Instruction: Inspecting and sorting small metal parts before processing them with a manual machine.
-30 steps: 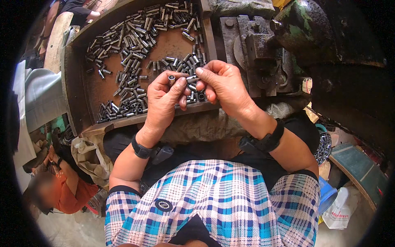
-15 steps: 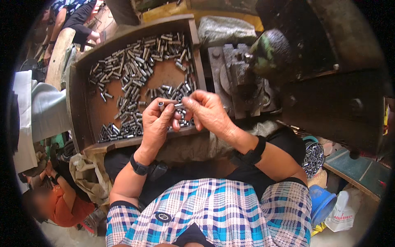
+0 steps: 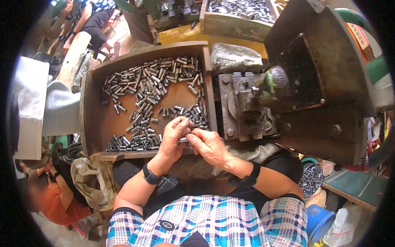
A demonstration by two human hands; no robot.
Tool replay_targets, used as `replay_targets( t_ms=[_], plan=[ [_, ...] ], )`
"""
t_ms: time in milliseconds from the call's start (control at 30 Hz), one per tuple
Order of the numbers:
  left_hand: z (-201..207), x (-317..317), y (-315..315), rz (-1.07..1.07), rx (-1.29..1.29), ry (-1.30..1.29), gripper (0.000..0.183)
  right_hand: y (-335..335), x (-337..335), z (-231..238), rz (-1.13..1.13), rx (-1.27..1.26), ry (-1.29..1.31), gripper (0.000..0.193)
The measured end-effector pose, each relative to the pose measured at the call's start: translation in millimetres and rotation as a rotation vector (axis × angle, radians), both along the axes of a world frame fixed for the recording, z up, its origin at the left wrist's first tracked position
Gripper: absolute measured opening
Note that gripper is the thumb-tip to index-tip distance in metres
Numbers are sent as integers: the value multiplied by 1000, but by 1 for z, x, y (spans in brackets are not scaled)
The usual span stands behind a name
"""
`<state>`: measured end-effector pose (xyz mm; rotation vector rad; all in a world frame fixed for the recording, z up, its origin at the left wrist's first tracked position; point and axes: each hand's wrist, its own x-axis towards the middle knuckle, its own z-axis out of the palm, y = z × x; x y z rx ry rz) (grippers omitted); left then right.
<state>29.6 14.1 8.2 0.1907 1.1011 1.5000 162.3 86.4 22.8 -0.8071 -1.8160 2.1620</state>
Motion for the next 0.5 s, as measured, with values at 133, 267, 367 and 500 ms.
replay_targets(
  t_ms=[133, 267, 367, 500],
  plan=[
    [3, 12, 6, 149, 52, 22, 18, -6, -2, -10, -20, 10, 54, 26],
    [-9, 8, 5, 130, 140, -4, 18, -4, -7, -3, -17, 94, 22, 27],
    [3, 11, 4, 80, 74, 48, 20, 1, -3, -5, 16, 10, 24, 27],
    [-6, -1, 4, 22, 142, 243, 27, 5, -6, 4, 29, -258, -54, 26]
  ],
)
